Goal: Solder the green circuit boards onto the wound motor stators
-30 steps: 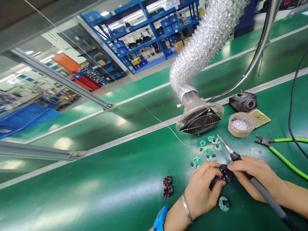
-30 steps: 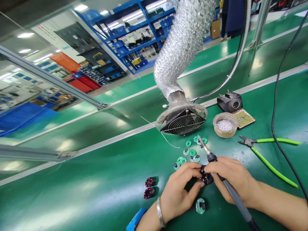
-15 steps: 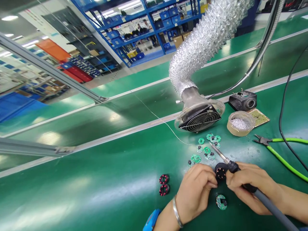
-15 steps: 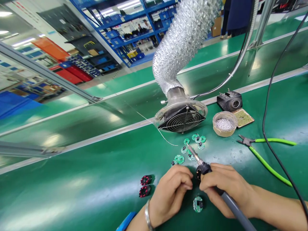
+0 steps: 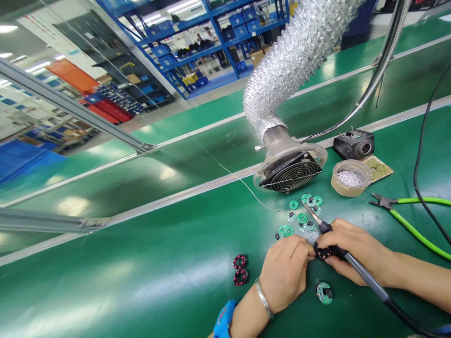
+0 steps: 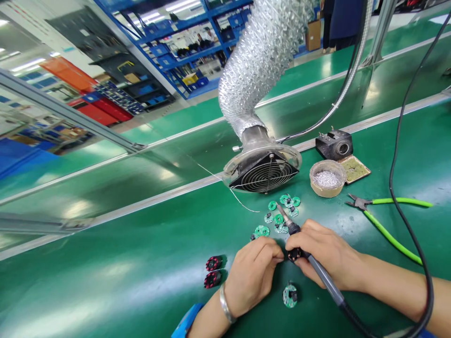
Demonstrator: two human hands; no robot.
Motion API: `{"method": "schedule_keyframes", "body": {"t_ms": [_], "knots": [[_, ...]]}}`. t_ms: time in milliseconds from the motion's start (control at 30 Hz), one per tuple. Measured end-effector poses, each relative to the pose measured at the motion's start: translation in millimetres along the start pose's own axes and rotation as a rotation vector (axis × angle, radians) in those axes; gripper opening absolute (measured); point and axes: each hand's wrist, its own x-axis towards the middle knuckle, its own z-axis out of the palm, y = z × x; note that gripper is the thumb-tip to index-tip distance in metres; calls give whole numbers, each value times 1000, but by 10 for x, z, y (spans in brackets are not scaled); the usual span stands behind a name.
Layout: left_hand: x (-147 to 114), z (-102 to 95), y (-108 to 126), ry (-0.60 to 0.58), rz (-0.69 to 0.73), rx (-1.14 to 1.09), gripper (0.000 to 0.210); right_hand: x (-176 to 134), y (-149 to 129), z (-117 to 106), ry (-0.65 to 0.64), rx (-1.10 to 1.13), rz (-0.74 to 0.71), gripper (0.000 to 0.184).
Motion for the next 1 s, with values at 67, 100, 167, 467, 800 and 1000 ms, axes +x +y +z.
{"method": "schedule_keyframes", "body": {"t_ms": [67,100,167,467,800,1000], "knots": [[-23,-65,32,19,-47,47,19,-10,8,17,17,-5,-5,31],[-29,-97,47,34,-81,58,19,-12,10,23,21,-6,-5,31],[-27,-137,68,55,-112,49,16,-11,11,28,25,-2,-9,31],[21,-20,118,59,170,1,18,-18,-13,21,31,-9,17,27],[22,-127,-219,146,-261,236,21,-26,1,23,33,-38,15,29],[16,-146,-121,240,-6,79,16,15,-93,-61,90,15,27,37]]}}
